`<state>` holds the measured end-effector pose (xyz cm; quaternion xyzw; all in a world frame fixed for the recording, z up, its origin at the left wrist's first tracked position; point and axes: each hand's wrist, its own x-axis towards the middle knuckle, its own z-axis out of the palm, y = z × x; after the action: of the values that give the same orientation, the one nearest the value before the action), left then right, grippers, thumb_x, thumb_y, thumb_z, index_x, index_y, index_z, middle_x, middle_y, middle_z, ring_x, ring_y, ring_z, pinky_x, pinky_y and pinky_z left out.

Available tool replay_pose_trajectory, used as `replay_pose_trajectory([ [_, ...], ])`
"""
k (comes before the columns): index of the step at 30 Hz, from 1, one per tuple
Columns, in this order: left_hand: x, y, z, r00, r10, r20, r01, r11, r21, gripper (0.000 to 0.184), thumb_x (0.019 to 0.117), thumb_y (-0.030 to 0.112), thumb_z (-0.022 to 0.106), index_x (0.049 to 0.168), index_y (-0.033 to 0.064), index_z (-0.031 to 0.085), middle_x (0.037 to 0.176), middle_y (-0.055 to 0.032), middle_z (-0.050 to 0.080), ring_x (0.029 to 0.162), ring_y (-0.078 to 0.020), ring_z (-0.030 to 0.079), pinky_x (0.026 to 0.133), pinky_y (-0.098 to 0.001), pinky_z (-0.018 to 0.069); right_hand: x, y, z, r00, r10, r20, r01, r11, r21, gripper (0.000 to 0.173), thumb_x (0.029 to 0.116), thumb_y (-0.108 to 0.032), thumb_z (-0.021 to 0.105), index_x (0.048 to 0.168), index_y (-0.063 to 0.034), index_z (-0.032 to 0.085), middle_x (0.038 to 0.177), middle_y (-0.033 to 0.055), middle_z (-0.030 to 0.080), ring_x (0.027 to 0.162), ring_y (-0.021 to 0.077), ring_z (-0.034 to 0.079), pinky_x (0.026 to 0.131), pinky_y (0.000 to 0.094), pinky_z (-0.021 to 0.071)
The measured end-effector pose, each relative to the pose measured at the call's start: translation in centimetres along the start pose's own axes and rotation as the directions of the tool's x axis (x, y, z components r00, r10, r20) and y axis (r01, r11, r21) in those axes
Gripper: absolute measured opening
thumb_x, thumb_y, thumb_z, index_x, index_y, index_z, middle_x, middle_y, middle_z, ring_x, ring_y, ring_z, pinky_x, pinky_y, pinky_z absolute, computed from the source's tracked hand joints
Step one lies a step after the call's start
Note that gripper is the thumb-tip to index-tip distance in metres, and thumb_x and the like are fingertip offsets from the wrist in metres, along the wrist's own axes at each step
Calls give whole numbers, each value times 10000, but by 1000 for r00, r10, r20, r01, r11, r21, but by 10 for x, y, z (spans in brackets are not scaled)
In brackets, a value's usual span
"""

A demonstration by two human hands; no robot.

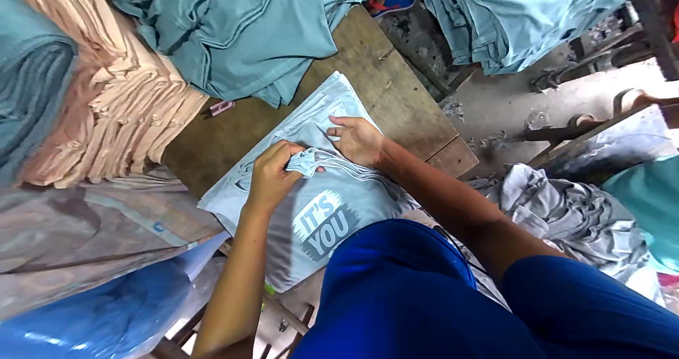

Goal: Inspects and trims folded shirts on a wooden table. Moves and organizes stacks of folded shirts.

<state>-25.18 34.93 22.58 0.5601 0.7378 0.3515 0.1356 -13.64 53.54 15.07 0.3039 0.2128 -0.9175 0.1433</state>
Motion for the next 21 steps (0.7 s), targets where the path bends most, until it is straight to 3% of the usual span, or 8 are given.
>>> replay_pose_trajectory([
  [4,5,1,-3,1000,22,-16,-22,1000,-12,187,902,97,724,953,-79,688,948,-179,697,917,-123,660,867,-194,505,4,-8,18,984,-123,-131,156,946,286,461,1053,-360,464,1448,-124,472,1383,112,550,1205,224,571,964,445,507],
  [6,7,0,-2,999,28,-20,-29,1000,-11,196,912,111,722,956,-77,688,952,-179,696,923,-133,660,871,-202,506,2,-10,16,960,-238,-147,272,917,291,498,1062,-321,489,1527,-155,426,1497,122,489,1312,248,529,1047,466,476],
  [10,21,0,5,1000,3,16,-3,1000,13,192,922,102,710,1011,-68,698,1001,-197,702,950,-188,671,895,-259,518,-1,-15,9,808,-575,-132,561,818,-127,364,1025,-21,471,1386,-28,516,1360,116,607,1208,156,596,988,334,495],
  [12,31,-2,10,998,-36,47,35,999,27,187,935,95,684,1050,-51,702,1023,-193,700,944,-213,674,883,-308,531,-5,-23,9,803,-593,-62,563,788,-249,365,1036,-22,469,1397,-34,522,1384,97,612,1226,145,585,980,340,488],
  [15,45,-5,15,989,-112,100,109,993,38,201,955,115,670,1084,-37,696,1040,-188,694,937,-236,670,863,-372,537,-1,-24,2,740,-658,-136,535,699,-474,400,991,1,566,1386,-17,501,1237,151,616,1038,201,637,824,355,551],
  [18,55,-7,19,978,-153,142,149,988,34,213,958,123,676,1096,-38,691,1041,-191,688,948,-244,665,879,-387,532,-1,-18,-6,786,-502,-362,348,842,-412,430,1014,-142,609,1386,-5,445,1192,199,613,999,273,665,827,435,577],
  [20,54,-9,18,972,-164,166,160,986,41,225,952,125,684,1110,-35,691,1031,-187,682,946,-250,660,879,-409,532,4,-10,-5,836,-451,-312,294,849,-438,325,1034,-261,597,1184,27,589,1042,153,656,918,211,652,807,404,559],
  [21,55,-9,16,970,-165,177,158,986,53,243,947,123,691,1127,-39,689,1043,-198,684,957,-275,666,887,-451,537,7,-11,-3,867,-427,-258,275,840,-467,346,1038,-301,592,1157,21,635,1040,143,675,929,202,656,836,410,561],
])
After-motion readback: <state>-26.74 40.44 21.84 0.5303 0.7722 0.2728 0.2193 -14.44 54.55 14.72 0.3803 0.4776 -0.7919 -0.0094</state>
